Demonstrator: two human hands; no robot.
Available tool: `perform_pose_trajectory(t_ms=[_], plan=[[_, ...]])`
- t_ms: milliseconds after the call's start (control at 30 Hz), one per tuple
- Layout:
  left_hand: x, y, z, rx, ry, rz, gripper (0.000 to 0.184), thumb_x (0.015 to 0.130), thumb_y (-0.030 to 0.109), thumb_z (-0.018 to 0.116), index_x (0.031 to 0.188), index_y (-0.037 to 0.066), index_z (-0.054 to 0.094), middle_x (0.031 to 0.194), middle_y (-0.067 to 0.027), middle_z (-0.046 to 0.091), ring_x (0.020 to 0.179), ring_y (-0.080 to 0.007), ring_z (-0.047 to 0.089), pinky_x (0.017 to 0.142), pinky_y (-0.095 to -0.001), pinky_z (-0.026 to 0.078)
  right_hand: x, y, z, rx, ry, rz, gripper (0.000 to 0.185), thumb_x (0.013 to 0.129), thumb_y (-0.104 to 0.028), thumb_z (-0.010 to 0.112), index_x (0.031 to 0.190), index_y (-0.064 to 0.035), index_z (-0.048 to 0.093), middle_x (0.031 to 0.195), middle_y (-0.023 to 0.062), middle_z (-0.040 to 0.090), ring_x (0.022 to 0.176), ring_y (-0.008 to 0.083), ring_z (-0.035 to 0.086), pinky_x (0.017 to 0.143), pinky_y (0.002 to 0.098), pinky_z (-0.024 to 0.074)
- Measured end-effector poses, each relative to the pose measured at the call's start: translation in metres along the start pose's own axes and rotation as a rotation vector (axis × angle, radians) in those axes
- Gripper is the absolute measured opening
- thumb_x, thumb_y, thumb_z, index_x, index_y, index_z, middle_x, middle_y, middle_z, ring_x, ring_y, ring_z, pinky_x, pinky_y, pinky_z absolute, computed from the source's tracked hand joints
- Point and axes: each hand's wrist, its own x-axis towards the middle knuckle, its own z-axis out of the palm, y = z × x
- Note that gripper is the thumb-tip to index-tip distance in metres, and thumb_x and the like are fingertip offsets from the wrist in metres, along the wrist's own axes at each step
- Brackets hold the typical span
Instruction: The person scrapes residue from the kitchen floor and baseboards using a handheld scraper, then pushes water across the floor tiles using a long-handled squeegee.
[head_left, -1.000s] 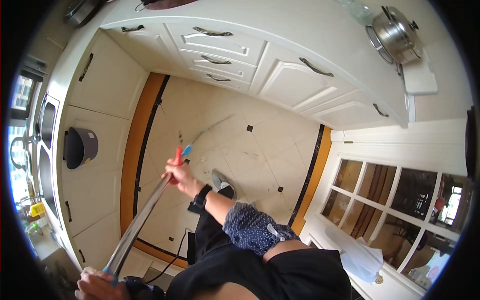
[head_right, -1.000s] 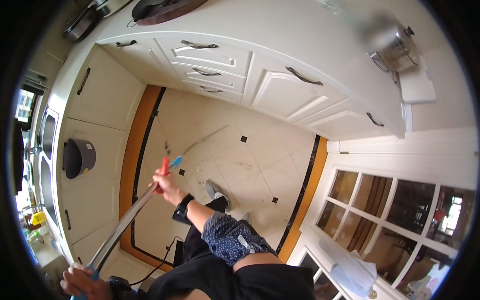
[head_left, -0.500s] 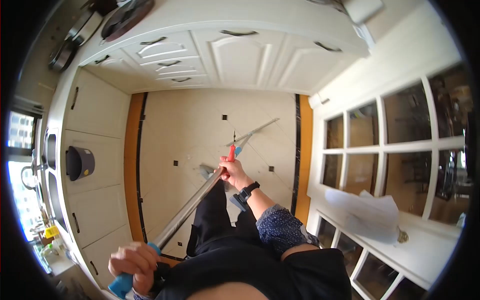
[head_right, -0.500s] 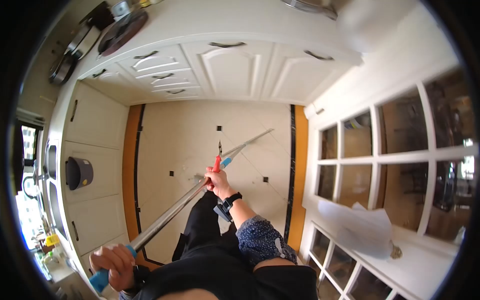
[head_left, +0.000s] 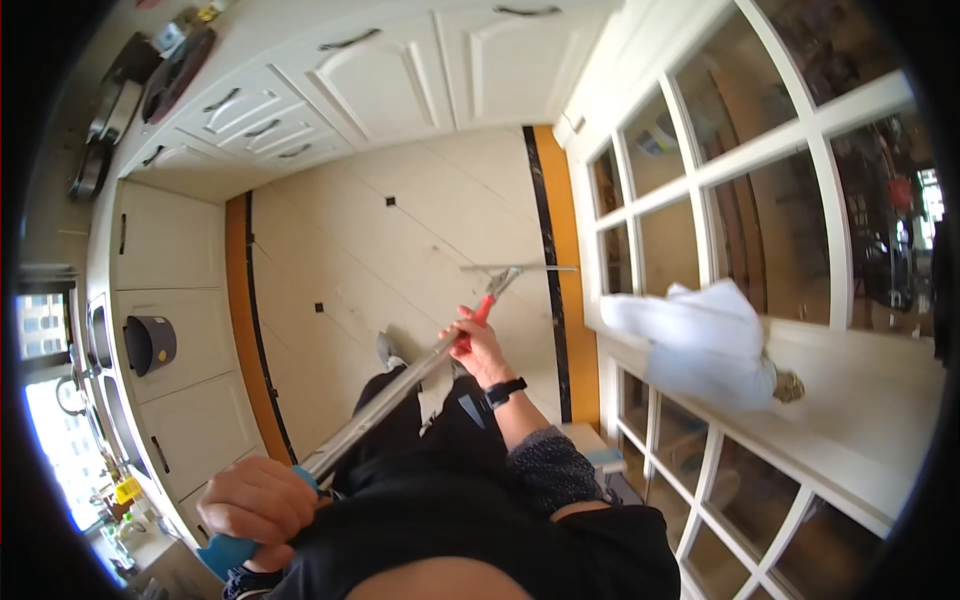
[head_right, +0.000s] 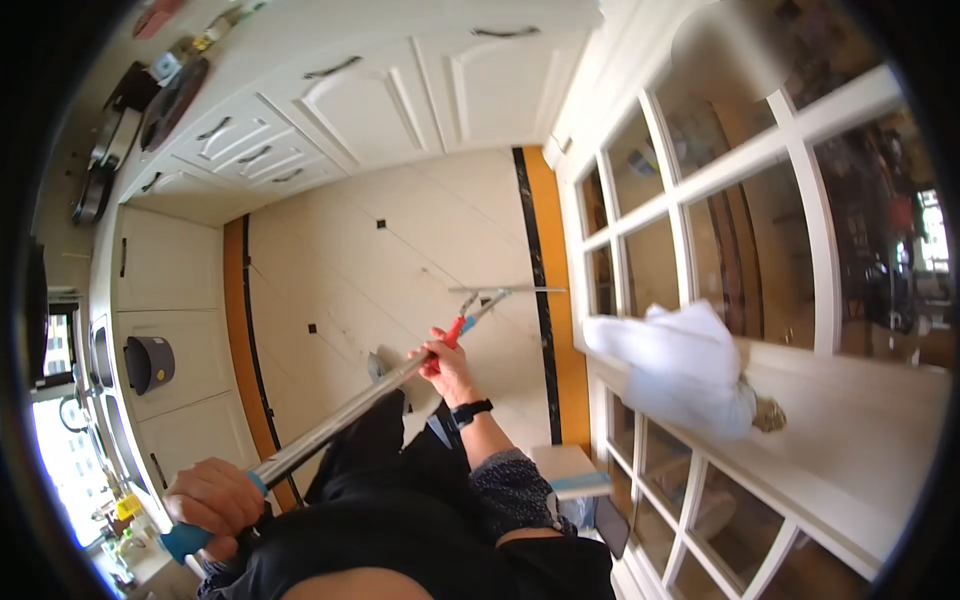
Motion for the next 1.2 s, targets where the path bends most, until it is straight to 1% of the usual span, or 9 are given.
perform_pose_trajectory(t_ms=[33,167,367,467,567,700,967,1133,1200], plan=[[0.004,0.001,0.000,-0.047,-0.070,-0.018,0.013,0.073,-0.001,0.066,0.074,0.000,0.053,0.054,-0.0118,0.053,0.044,-0.0241,0.055,0.046,-0.0336,0.048,-0.015,0.000,-0.002,0.048,0.008,0.013,0.035,0.085,-0.001,0.055,0.116,-0.0108,0.042,0.076,0.0073,0.060,0.073,0.0258,0.065,0.052,0.0312,0.0532],[0.020,0.008,-0.005,-0.164,-0.319,-0.130,0.011,0.074,-0.001,0.068,0.077,0.001,0.058,0.057,-0.0126,0.055,0.048,-0.0253,0.058,0.055,-0.0349,0.053,-0.057,0.023,-0.025,0.162,0.059,-0.009,0.033,0.084,0.001,0.055,0.113,-0.0129,0.046,0.078,0.0058,0.059,0.081,0.0241,0.063,0.079,0.0456,0.0547],[0.030,-0.001,-0.022,-0.374,-0.526,-0.052,0.018,0.071,0.006,0.078,0.078,0.001,0.062,0.061,-0.0113,0.058,0.053,-0.0236,0.062,0.060,-0.0350,0.054,-0.070,0.034,-0.036,0.315,0.011,-0.117,0.037,0.084,0.001,0.055,0.116,-0.0144,0.044,0.085,0.0113,0.061,0.081,0.0269,0.063,0.080,0.0451,0.0530],[0.009,-0.006,-0.021,-0.244,-0.095,0.135,0.022,0.069,0.011,0.081,0.072,0.004,0.060,0.059,-0.0092,0.058,0.052,-0.0217,0.061,0.059,-0.0335,0.052,-0.030,0.019,-0.029,0.452,-0.017,-0.302,0.034,0.087,-0.001,0.053,0.115,-0.0173,0.045,0.092,0.0105,0.060,0.084,0.0243,0.062,0.081,0.0432,0.0515],[0.003,-0.029,-0.026,-0.204,-0.356,-0.036,0.021,0.069,0.010,0.077,0.064,0.005,0.057,0.058,-0.0075,0.058,0.050,-0.0209,0.059,0.054,-0.0317,0.049,-0.030,-0.004,0.020,0.304,0.144,-0.325,0.035,0.087,-0.002,0.056,0.118,-0.0163,0.046,0.088,0.0061,0.056,0.079,0.0217,0.061,0.072,0.0387,0.0533],[-0.030,-0.020,-0.036,-0.080,-0.248,0.029,0.022,0.071,0.006,0.067,0.056,0.005,0.052,0.053,-0.0088,0.053,0.044,-0.0222,0.054,0.049,-0.0330,0.046,-0.007,0.022,0.052,0.072,0.029,-0.234,0.038,0.087,-0.001,0.056,0.119,-0.0156,0.041,0.085,0.0042,0.054,0.077,0.0200,0.061,0.069,0.0374,0.0536],[-0.132,0.047,-0.116,0.103,0.082,0.054,0.024,0.069,0.005,0.066,0.055,0.003,0.047,0.050,-0.0089,0.049,0.039,-0.0237,0.048,0.045,-0.0339,0.043,0.091,0.162,0.151,-0.191,-0.047,0.076,0.039,0.083,0.000,0.055,0.117,-0.0125,0.038,0.084,0.0061,0.052,0.072,0.0228,0.061,0.066,0.0431,0.0555],[-0.220,0.076,-0.143,0.406,0.551,0.047,0.024,0.067,0.007,0.065,0.055,0.009,0.044,0.047,-0.0029,0.048,0.038,-0.0156,0.046,0.044,-0.0279,0.039,0.160,0.293,0.175,-0.371,-0.218,0.126,0.049,0.081,-0.006,0.059,0.125,-0.0092,0.037,0.074,0.0097,0.056,0.062,0.0253,0.063,0.055,0.0439,0.0565],[-0.256,0.089,-0.149,0.525,0.622,0.076,0.025,0.080,0.012,0.059,0.061,0.009,0.042,0.051,-0.0023,0.047,0.042,-0.0128,0.044,0.044,-0.0275,0.037,0.152,0.339,0.197,-0.502,-0.160,0.187,0.052,0.079,-0.010,0.062,0.125,-0.0091,0.038,0.076,0.0095,0.056,0.060,0.0238,0.063,0.051,0.0441,0.0572]])
